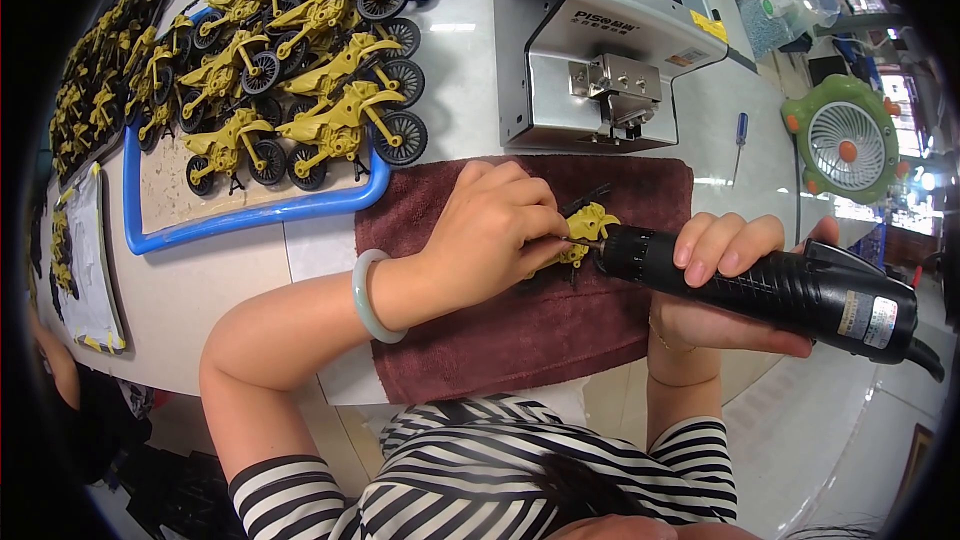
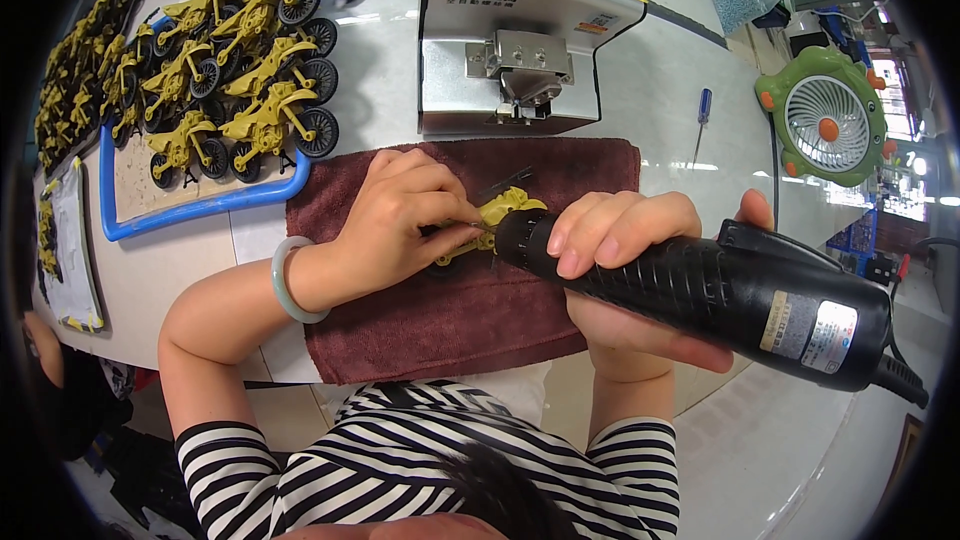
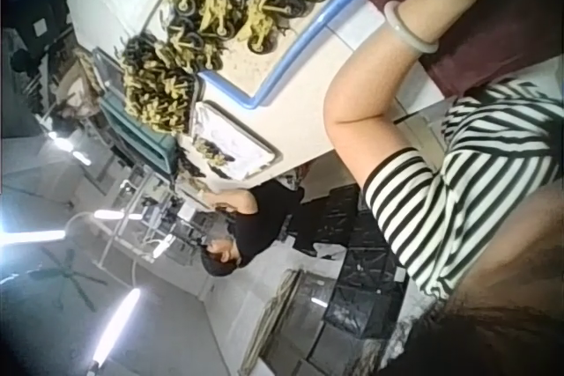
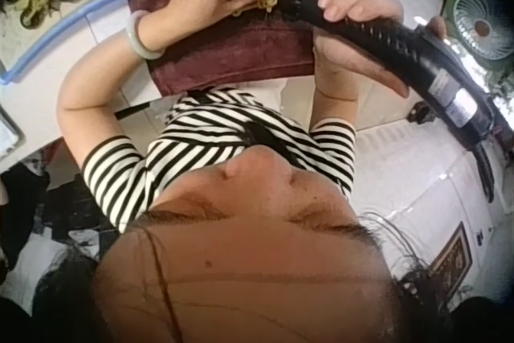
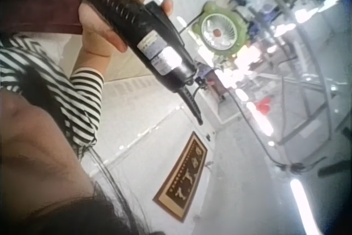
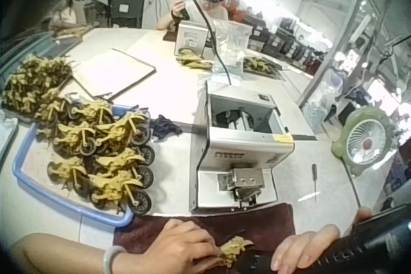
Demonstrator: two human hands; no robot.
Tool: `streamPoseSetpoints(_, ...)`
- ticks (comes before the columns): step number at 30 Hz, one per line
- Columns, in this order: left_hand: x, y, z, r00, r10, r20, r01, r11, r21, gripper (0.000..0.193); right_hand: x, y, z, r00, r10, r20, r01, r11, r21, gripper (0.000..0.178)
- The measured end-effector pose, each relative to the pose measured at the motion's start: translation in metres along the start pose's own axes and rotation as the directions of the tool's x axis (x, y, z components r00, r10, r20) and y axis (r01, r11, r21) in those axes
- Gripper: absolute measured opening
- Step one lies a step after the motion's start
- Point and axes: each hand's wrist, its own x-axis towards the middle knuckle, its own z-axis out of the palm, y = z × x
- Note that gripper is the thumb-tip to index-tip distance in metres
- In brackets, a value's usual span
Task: The person assembles small toy motorcycles by driving screws into them with an electric screwdriver.
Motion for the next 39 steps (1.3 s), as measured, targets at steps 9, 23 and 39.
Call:
streamPoseSetpoints(9, -0.001, 0.0, 0.001, 1.0, 0.02, 0.024, -0.021, 0.999, 0.029, 0.019, -0.002, 0.003, 0.003, 0.998, 0.026, 0.048, -0.024, 0.999, -0.025, 0.087)
streamPoseSetpoints(23, -0.001, 0.0, 0.002, 0.996, 0.092, -0.012, -0.091, 0.995, 0.049, 0.024, 0.0, -0.001, 0.005, 1.0, 0.004, 0.026, -0.003, 0.999, -0.048, 0.091)
streamPoseSetpoints(39, -0.003, 0.003, 0.004, 0.994, 0.016, 0.104, -0.021, 0.999, 0.047, 0.025, 0.011, 0.011, 0.0, 0.979, 0.036, 0.2, 0.006, 0.978, -0.206, 0.103)
